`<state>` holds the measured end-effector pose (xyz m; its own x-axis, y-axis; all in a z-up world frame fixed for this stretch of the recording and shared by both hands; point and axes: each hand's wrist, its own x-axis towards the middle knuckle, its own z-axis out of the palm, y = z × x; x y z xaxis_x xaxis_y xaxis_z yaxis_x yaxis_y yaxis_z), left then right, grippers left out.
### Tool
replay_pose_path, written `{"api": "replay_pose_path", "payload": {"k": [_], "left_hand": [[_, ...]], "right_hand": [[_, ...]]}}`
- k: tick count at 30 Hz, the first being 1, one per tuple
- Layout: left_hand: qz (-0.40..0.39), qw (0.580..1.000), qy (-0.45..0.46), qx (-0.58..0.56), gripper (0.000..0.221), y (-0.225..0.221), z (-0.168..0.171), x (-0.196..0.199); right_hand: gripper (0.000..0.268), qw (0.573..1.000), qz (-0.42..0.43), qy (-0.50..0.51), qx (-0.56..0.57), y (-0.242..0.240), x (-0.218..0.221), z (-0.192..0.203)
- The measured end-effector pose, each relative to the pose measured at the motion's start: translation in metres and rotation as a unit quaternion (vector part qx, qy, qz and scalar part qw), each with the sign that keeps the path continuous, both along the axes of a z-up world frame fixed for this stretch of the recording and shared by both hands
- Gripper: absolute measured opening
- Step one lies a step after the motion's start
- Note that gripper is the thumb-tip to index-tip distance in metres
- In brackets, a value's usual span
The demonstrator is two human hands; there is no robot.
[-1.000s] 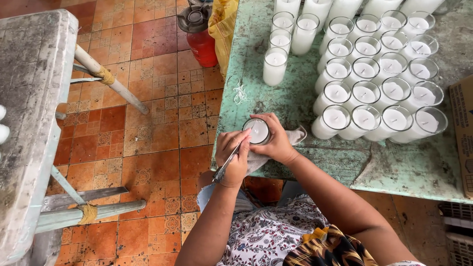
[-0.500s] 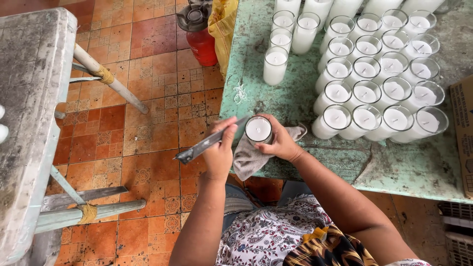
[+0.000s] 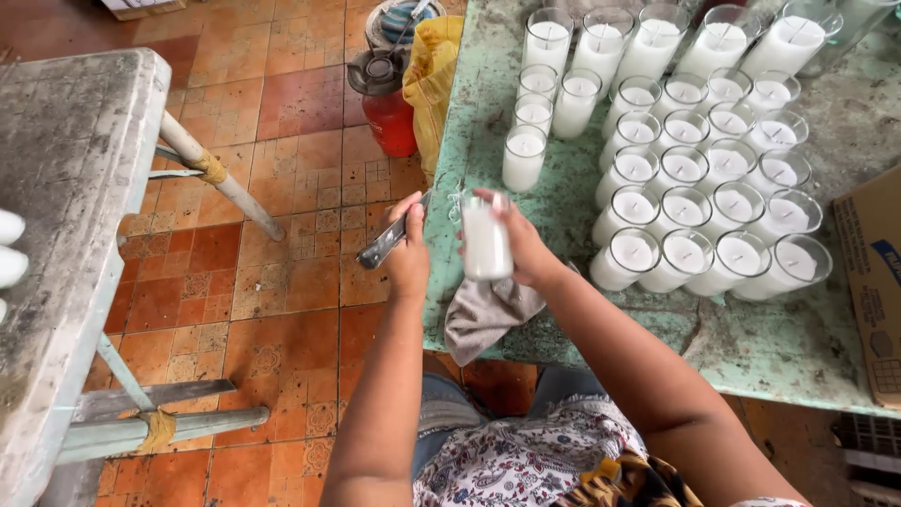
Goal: Scraping excess wax from the top of glass candle jars using a knife and wiping them clean with a cloth.
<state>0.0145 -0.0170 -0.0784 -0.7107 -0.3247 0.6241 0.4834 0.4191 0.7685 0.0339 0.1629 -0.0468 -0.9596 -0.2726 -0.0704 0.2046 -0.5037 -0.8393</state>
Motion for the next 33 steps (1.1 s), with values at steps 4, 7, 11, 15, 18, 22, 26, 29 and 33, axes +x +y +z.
{"api": "replay_pose_path", "payload": {"k": [4,7,11,15,18,22,26,29,33], "left_hand": [[-0.037,0.978,-0.092,0.183,0.025,-0.002,-0.006,0.005],[-0.020,0.978,-0.091,0.185,0.024,-0.014,0.012,0.011],[-0.003,0.971,-0.117,0.210,0.024,-0.022,-0.001,0.016],[0.003,0.968,-0.136,0.209,0.024,-0.036,-0.002,0.016],[-0.028,0.958,-0.095,0.271,0.023,-0.029,0.010,0.018],[-0.067,0.960,-0.103,0.252,0.021,-0.015,0.017,0.036],[-0.149,0.985,-0.086,0.034,0.014,0.003,0.039,0.050],[-0.189,0.981,-0.002,-0.048,0.007,0.016,0.039,0.048],[-0.204,0.972,0.015,-0.116,0.010,0.026,0.039,0.044]], "right_hand": [[0.053,0.869,0.018,-0.340,-0.360,-0.018,-0.067,-0.024],[0.042,0.896,-0.005,-0.339,-0.288,-0.040,-0.088,-0.039],[0.054,0.939,0.018,-0.306,-0.157,-0.036,-0.062,-0.031],[0.049,0.993,-0.074,-0.026,0.088,-0.037,-0.038,-0.070],[0.095,0.962,-0.072,0.210,0.157,-0.023,-0.021,-0.069],[0.101,0.947,-0.089,0.234,0.200,-0.002,-0.012,-0.090],[0.093,0.943,-0.101,0.234,0.216,0.001,-0.006,-0.085],[0.088,0.946,-0.093,0.226,0.215,0.003,0.000,-0.080],[0.086,0.943,-0.085,0.227,0.230,0.008,0.001,-0.081]]}}
